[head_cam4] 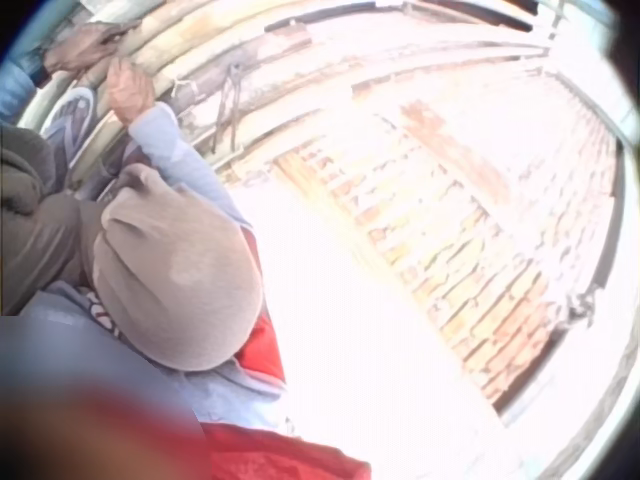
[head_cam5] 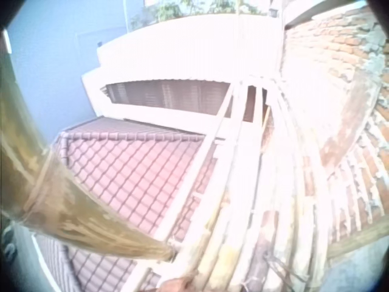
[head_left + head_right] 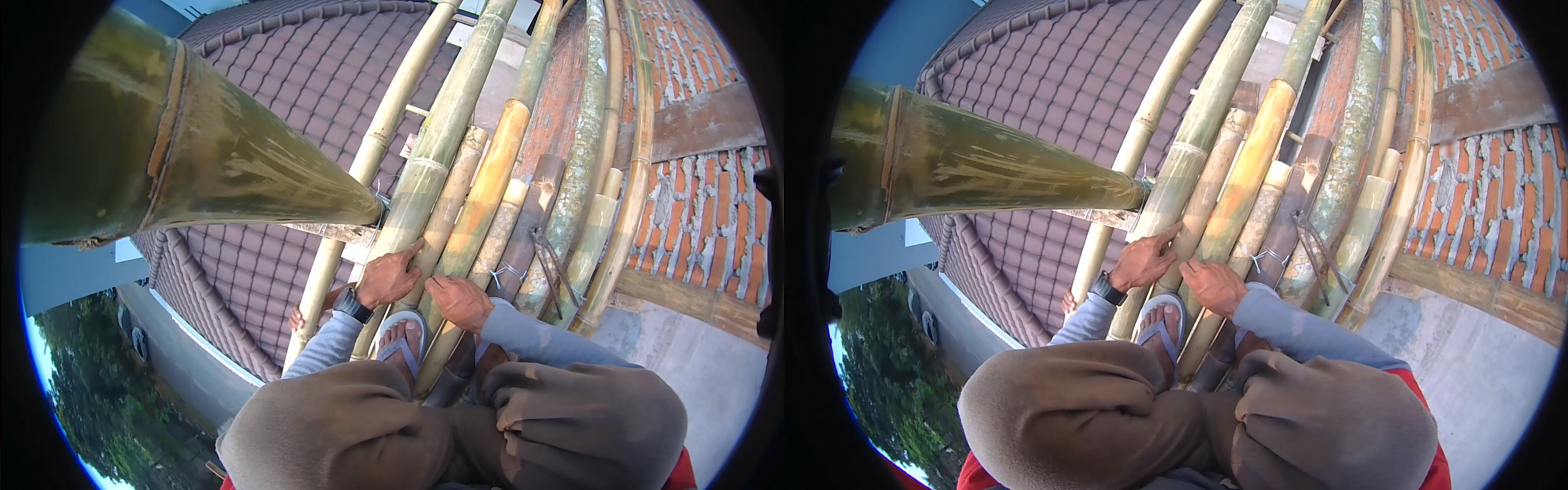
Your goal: The person secures bamboo poles together using metal wire, pliers, and a hammer. They wrap wire around pole intersections, twist and tighten the wire with pliers, and hammer nails into the bamboo to reinforce the structure.
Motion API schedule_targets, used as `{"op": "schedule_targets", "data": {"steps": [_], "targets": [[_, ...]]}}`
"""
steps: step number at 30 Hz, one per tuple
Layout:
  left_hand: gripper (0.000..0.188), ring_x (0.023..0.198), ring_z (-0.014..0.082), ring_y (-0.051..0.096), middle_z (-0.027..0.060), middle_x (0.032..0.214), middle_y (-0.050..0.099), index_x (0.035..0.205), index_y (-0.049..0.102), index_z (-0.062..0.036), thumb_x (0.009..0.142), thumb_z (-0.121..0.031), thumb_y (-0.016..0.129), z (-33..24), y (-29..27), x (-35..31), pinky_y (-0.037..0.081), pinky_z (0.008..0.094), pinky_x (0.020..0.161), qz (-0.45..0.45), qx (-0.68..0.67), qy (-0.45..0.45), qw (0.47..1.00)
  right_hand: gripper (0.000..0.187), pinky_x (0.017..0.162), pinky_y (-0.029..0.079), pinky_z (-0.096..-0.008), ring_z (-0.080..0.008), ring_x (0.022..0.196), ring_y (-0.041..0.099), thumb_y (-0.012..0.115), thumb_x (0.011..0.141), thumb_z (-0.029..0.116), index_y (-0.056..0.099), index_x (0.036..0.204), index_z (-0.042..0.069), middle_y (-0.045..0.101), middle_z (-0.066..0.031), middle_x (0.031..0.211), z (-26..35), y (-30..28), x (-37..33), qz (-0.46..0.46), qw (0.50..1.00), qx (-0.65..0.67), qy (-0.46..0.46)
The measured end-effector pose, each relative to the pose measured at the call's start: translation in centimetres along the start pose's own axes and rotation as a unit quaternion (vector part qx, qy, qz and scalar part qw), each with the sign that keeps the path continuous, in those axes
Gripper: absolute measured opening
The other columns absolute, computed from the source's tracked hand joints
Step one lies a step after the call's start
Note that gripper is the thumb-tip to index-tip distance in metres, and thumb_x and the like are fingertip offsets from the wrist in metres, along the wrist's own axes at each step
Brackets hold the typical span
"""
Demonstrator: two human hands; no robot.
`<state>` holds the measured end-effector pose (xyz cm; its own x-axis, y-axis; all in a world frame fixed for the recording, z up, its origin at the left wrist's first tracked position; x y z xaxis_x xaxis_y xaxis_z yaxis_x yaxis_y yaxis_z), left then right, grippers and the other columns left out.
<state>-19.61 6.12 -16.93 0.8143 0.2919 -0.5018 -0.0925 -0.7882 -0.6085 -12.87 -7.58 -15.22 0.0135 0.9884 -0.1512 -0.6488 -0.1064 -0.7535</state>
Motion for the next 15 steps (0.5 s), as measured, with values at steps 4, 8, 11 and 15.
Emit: {"op": "schedule_targets", "data": {"steps": [4, 8, 11, 15], "targets": [[0.066, 0.095, 0.0403, 0.072, 0.021, 0.099, 0.074, 0.152, 0.048, -0.013, 0.089, -0.03, 0.06, 0.27, 0.19, -0.06, 0.056, 0.0499, 0.087, 0.007, -0.002, -0.012, 1.0, 0.018, 0.078, 0.057, -0.0473, -0.0377, 0.091, 0.069, 0.052, 0.092, 0.008, 0.054, 0.108, 0.0, 0.063, -0.0178, 0.099, 0.21, -0.17, 0.05, 0.01, 1.0, -0.014, 0.002], [0.067, 0.096, 0.0386, 0.072, 0.0183, 0.101, 0.074, 0.153, 0.047, -0.0163, 0.089, -0.031, 0.061, 0.26, -0.01, 0.13, 0.056, 0.0472, 0.087, 0.004, 0.008, -0.007, 1.0, 0.018, 0.079, 0.057, -0.0478, -0.0386, 0.093, 0.068, 0.051, 0.091, 0.007, 0.053, 0.107, 0.0, 0.062, -0.0191, 0.101, 0.11, -0.01, 0.18, 0.04, 0.999, 0.0, 0.013], [0.067, 0.097, 0.0388, 0.072, 0.019, 0.104, 0.074, 0.153, 0.048, -0.0164, 0.089, -0.031, 0.062, 0.33, -0.03, 0.12, 0.056, 0.0467, 0.088, 0.014, 0.01, -0.011, 1.0, 0.018, 0.079, 0.057, -0.0483, -0.0393, 0.093, 0.068, 0.051, 0.091, 0.007, 0.053, 0.107, 0.0, 0.061, -0.0198, 0.102, 0.15, -0.04, 0.22, 0.043, 0.999, 0.007, 0.011], [0.068, 0.1, 0.0392, 0.072, 0.0201, 0.107, 0.074, 0.154, 0.047, -0.017, 0.09, -0.032, 0.062, 0.61, 0.08, 0.16, 0.056, 0.0466, 0.09, 0.019, 0.013, -0.007, 1.0, 0.016, 0.08, 0.057, -0.0488, -0.039, 0.094, 0.068, 0.051, 0.09, 0.008, 0.052, 0.105, 0.001, 0.061, -0.0189, 0.102, 0.04, -0.05, 0.27, 0.042, 0.999, 0.008, 0.018]]}}
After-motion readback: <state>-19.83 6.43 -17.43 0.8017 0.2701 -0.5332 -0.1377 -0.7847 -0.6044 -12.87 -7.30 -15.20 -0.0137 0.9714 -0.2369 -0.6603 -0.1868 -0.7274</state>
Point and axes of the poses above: each hand's wrist, its own x-axis towards the middle knuckle, its own y-axis out of the palm, z = x × y, the point moved 6 cm from there along x, towards the middle knuckle
